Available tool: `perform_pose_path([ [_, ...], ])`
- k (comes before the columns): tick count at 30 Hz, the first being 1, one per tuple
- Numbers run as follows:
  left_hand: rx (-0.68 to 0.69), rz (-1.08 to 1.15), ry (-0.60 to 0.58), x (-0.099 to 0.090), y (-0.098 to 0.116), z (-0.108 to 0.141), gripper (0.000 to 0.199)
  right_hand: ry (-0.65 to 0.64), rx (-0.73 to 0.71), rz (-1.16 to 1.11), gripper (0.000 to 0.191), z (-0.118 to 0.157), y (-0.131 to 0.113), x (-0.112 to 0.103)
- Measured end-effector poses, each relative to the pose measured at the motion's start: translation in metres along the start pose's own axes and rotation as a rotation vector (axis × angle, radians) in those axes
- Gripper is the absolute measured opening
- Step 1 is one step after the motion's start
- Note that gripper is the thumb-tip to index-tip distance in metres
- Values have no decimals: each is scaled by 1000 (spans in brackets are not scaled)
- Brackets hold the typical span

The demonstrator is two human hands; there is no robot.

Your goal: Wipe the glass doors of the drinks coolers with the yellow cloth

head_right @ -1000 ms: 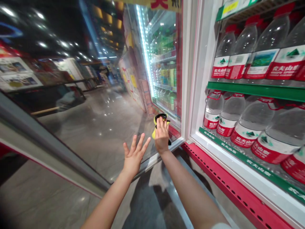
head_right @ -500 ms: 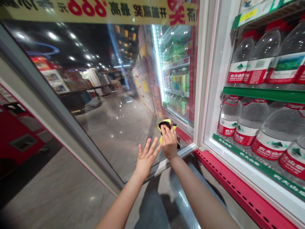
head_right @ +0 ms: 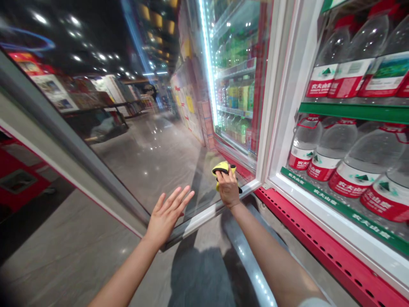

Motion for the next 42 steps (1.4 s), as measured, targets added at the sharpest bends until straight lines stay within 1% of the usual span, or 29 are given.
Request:
perform_pose_path([
  [2,2,-3,2,2,0,-1,74,118,107,-18,57,-8,-1,-6],
  [3,7,-1,-1,3,-1,-2,74,171,146,-26,59,-13,-5,-9],
  [4,10,4,-5,4,-2,-2,74,197,157,-31,60,-18,-13,-9],
  [5,12,10,-8,6,-4,-3,74,189,139,-28,60,-21,-22,-8],
  [6,13,17,-8,7,-6,-3,75,148,97,-18,60,-21,-31,-5],
  [8,8,34,-9,12,-10,-2,78,2,-30,5,57,-15,-45,4],
  [10,-10,47,-14,19,-14,-2,81,-137,-131,12,54,-4,-46,12],
  [11,-24,51,-20,23,-15,-2,82,-157,-136,10,53,-2,-43,14],
  [12,-42,53,-27,28,-15,-2,81,-132,-103,5,53,-3,-38,13],
  [14,-79,54,-43,36,-16,-4,79,6,20,-10,56,-13,-32,7],
  [15,-94,55,-53,39,-16,-5,77,75,66,-19,58,-19,-34,6],
  [16,-102,59,-67,41,-16,-6,76,117,81,-25,60,-25,-41,6],
  [17,-104,63,-83,42,-16,-7,75,126,65,-26,61,-30,-51,9],
  [19,-85,69,-119,41,-19,-5,73,77,-14,-2,62,-31,-70,17],
  [21,-64,61,-150,36,-25,5,71,-1,-94,39,60,-22,-80,26],
  [23,-67,35,-156,29,-35,21,69,-61,-142,67,57,-10,-78,33],
  [24,-82,19,-153,26,-41,31,68,-63,-142,72,56,-7,-76,35],
  [25,-102,5,-148,23,-47,41,68,-41,-121,71,55,-6,-73,35],
  [27,-136,-13,-141,20,-57,58,66,56,-31,63,56,-9,-74,33],
  [29,-142,-15,-148,21,-62,69,67,126,47,63,58,-14,-84,33],
  [30,-136,-13,-156,22,-64,71,67,124,51,71,58,-15,-93,35],
  [31,-131,-10,-164,23,-64,72,67,99,21,81,57,-15,-103,38],
  [33,-118,-6,-179,25,-66,71,67,2,-116,103,55,-10,-121,46],
  [35,-104,0,-187,26,-66,69,67,-101,-268,126,51,-2,-129,51],
  [36,-96,3,-186,26,-66,69,66,-125,-306,137,50,1,-129,50],
  [37,-89,7,-184,26,-66,69,66,-121,-300,149,49,0,-126,48],
  [39,-81,14,-172,26,-66,71,67,-44,-194,165,51,-9,-121,38],
  [41,-84,16,-163,27,-66,74,70,27,-86,165,56,-20,-124,32],
  [42,-93,17,-160,28,-67,76,71,32,-68,163,59,-24,-131,33],
])
Point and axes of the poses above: each hand's wrist, its own z-axis away from the middle knuckle, its own x-axis out of the palm, y = z × x, the point moved 7 cm from there along -z, towards the middle knuckle, and after that the axes turned 1 degree about -z, right-handed, at the moved point
